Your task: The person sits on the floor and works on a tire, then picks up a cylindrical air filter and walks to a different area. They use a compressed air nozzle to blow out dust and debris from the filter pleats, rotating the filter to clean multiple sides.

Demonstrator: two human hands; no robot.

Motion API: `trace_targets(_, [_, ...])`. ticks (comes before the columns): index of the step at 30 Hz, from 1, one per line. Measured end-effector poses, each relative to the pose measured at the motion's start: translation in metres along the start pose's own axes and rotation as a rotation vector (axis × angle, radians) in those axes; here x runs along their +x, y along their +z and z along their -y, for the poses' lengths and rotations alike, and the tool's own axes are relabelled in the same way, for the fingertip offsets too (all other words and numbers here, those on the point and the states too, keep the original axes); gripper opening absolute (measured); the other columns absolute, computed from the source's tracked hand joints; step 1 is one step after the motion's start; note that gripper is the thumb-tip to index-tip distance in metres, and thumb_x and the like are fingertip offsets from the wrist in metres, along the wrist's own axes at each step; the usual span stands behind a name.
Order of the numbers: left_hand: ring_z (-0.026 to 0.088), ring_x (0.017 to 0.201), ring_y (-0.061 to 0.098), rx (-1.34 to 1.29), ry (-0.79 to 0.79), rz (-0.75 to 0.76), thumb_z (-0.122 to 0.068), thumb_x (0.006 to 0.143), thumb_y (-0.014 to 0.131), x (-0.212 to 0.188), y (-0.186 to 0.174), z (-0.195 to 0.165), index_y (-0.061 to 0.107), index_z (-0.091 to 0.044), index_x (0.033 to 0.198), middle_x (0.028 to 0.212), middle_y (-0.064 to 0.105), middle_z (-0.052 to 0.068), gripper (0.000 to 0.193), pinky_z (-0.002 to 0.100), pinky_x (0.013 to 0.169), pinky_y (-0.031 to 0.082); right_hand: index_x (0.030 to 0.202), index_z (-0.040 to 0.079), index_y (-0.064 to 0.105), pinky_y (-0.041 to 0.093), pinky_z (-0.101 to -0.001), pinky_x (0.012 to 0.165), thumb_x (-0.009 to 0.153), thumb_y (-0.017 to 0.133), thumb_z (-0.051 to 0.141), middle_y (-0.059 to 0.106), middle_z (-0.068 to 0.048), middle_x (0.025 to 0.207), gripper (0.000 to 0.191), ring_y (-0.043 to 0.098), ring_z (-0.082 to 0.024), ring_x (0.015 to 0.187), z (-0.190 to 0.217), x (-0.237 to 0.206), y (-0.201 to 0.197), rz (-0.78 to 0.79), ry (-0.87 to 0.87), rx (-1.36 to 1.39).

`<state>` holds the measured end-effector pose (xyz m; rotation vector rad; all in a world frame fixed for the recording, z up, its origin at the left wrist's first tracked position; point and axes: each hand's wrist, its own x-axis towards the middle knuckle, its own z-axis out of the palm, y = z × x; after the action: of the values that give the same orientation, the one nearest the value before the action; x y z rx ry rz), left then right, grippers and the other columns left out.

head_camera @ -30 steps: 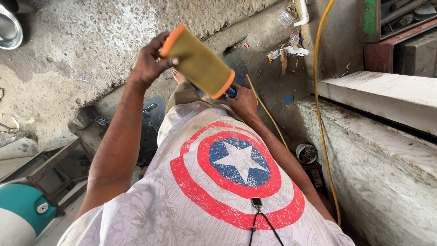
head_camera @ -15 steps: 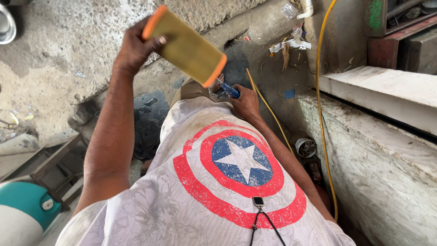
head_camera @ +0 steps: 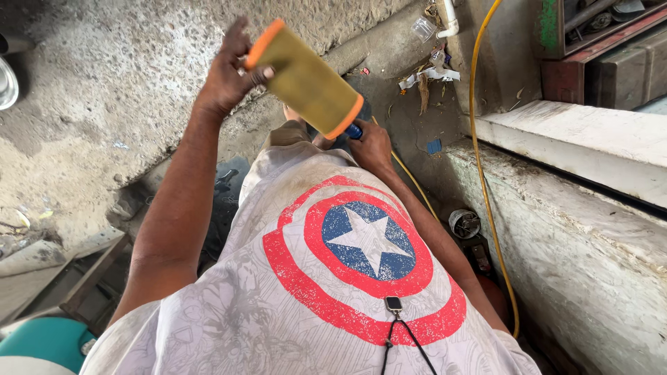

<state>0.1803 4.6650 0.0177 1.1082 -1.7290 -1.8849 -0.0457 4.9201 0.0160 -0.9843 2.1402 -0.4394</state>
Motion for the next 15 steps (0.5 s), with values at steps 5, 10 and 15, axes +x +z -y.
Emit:
trace_targets(5, [0.040,0.161,0.032,0.137,-0.046,0.147,-0.049,0.076,0.092,0.001,-0.009,0.007,0.061,-0.006,0.138,0.175,0.029,0.018,0.082,0.058,0.125,0.034,0.110,0.013,0.077,0.053,-0.0483,0.078,0.077,0.068,0.014,0.074,-0.019,0.093,0.035,0.071,-0.040,0.088,0.000,-0.012,0.004,-0.055,-0.001,-0.012])
trace_targets(10, [0.033,0.139,0.053,0.047,-0.084,0.194,-0.039,0.076,0.092,0.013,-0.020,-0.015,0.043,-0.006,0.152,0.149,0.057,0.017,0.096,0.046,0.116,0.043,0.101,0.008,0.074,0.051,-0.0497,0.075,0.082,0.069,0.013,0.073,-0.020,0.089,0.020,0.069,-0.042,0.087,0.004,-0.030,0.012,-0.029,0.110,-0.045])
trace_targets(15, [0.020,0.111,0.066,0.014,0.000,0.101,-0.036,0.093,0.083,0.033,-0.036,-0.035,0.061,0.002,0.138,0.121,0.069,0.011,0.063,0.035,0.097,0.057,0.102,0.012,0.073,0.053,-0.0474,0.071,0.078,0.067,0.013,0.071,-0.019,0.082,0.026,0.071,-0.039,0.080,0.007,-0.017,0.021,-0.076,0.068,0.101])
